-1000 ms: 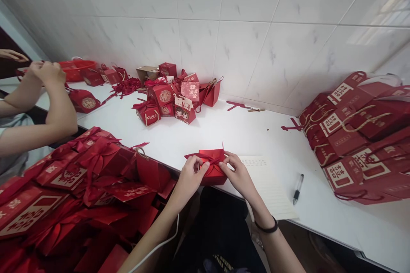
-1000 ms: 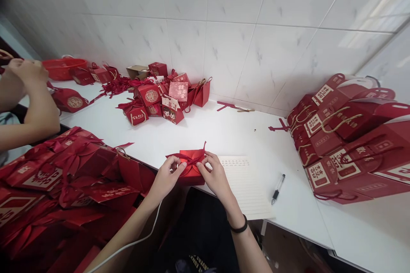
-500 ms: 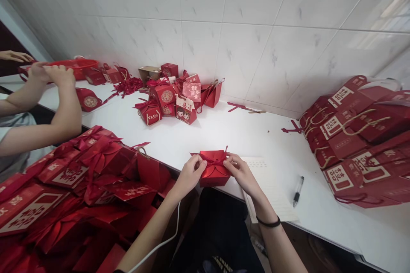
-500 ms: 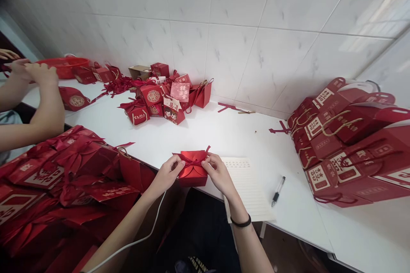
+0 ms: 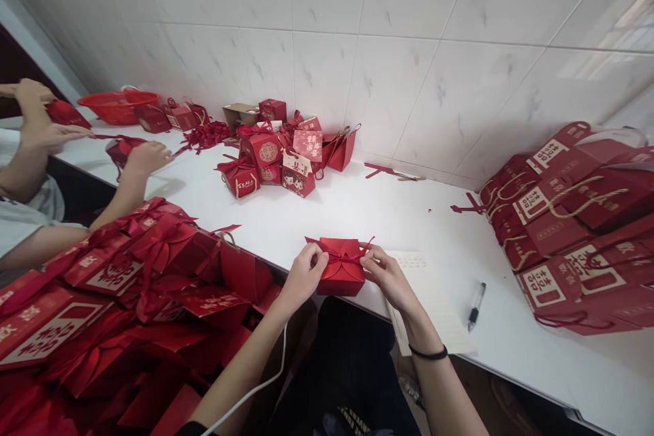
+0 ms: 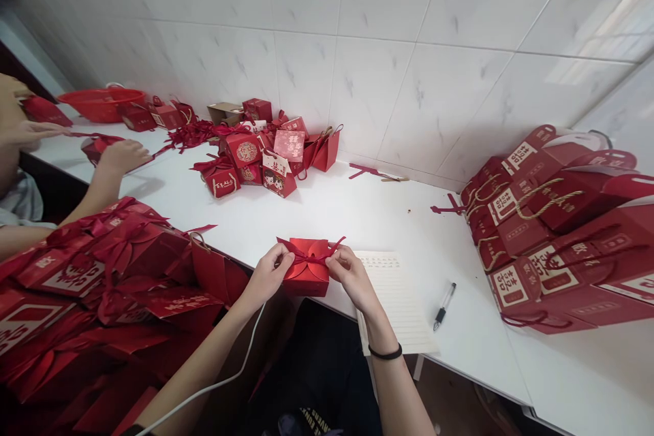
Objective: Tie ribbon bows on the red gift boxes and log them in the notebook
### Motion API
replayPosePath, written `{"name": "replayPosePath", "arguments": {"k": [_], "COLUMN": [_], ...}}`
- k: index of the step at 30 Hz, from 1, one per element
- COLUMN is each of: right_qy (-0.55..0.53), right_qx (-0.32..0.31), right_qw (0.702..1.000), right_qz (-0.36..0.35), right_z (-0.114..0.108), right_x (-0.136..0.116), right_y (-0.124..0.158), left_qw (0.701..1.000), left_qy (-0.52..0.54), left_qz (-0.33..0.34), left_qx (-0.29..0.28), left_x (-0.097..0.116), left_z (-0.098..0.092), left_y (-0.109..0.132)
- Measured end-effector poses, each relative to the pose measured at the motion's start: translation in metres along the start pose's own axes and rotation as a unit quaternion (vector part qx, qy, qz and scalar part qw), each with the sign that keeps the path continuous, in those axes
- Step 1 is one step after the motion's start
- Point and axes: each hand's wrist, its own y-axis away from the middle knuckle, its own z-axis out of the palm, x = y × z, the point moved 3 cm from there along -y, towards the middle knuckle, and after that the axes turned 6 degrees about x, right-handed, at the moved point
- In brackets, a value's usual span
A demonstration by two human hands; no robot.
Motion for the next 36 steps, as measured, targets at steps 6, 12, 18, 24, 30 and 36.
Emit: {"name": "replayPosePath", "arguments": {"k": [6, 12, 18, 24, 30, 36], "right_qy": [0.012, -0.002, 0.046, 0.089, 0.127, 0.124], "right_qx": [0.033, 0.102, 0.107, 0.071, 0.046, 0.048], "right_qw": [0.999, 0.994, 0.991, 0.99, 0.988, 0.989], "right_qz": [-0.001, -0.028, -0.071, -0.086, -0.074, -0.062], "right_z": [-0.003, -0.012, -0.01, 0.001, 0.011, 0.01], "right_x": [0.002, 0.01, -0.002, -0.019, -0.015, -0.006], "right_y": [-0.003, -0.021, -0.037, -0.054, -0.064, -0.065], "left_qw": [0.998, 0.992, 0.991, 0.97, 0.983, 0.975], "left_qy": [0.06, 0.09, 0.096, 0.126, 0.058, 0.098], "left_qz": [-0.017, -0.084, 0.003, 0.023, 0.019, -0.008], "left_qx": [-0.002, 0.025, -0.094, -0.206, -0.173, -0.2], "left_x": [-0.006, -0.021, -0.019, -0.023, -0.02, -0.015], "left_z": [-0.004, -0.006, -0.007, -0.019, -0.027, -0.025], "left_y": [-0.003, -0.018, -0.04, -0.045, -0.05, -0.067]}}
